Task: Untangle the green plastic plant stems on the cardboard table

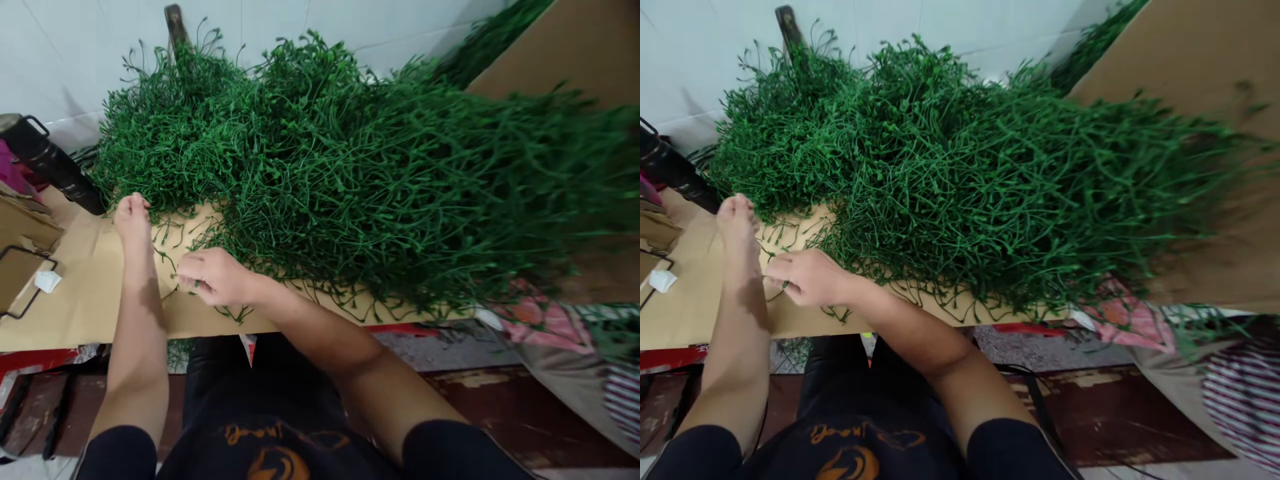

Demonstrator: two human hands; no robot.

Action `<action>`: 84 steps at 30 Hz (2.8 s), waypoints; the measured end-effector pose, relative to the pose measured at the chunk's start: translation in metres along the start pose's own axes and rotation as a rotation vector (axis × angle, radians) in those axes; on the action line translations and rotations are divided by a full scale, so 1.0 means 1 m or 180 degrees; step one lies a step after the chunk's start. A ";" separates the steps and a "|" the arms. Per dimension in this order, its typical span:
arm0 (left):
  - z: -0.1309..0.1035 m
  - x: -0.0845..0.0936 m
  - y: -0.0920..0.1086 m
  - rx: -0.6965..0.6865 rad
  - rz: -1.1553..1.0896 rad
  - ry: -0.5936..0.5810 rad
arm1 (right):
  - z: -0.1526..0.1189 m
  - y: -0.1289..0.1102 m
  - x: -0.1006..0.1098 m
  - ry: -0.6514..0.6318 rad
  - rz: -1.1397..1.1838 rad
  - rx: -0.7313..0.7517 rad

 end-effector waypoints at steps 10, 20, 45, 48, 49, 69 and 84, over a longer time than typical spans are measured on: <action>-0.027 0.013 0.062 0.0766 -0.1850 -0.0096 | -0.024 0.070 0.031 0.0562 -0.0471 -0.1518; -0.033 0.107 0.029 0.1192 -0.2865 0.0591 | -0.054 0.077 0.039 -0.0220 -0.1090 -0.2236; -0.156 0.182 -0.009 0.1629 0.2092 -0.1141 | -0.089 0.013 -0.029 -0.1345 -0.1377 -0.0879; -0.161 0.189 -0.014 0.1628 0.2226 -0.1064 | -0.091 0.013 -0.029 -0.1327 -0.1424 -0.0844; -0.163 0.190 -0.015 0.1625 0.2226 -0.1116 | -0.091 0.013 -0.029 -0.1333 -0.1436 -0.0829; -0.160 0.165 -0.021 0.0845 0.3166 -0.1060 | -0.097 0.006 0.014 -0.0065 -0.1302 -0.1046; -0.142 0.003 0.027 -0.0873 0.1577 -0.1398 | -0.094 -0.008 0.033 0.0457 -0.1016 -0.1244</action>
Point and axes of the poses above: each hand's wrist, its own z-axis towards the middle knuckle, its own x-axis out of the back of the hand, y = z × x, the point moved 9 cm from there along z, towards the middle knuckle, and after that the axes turned 12 degrees about -z, right-handed, at the moved point
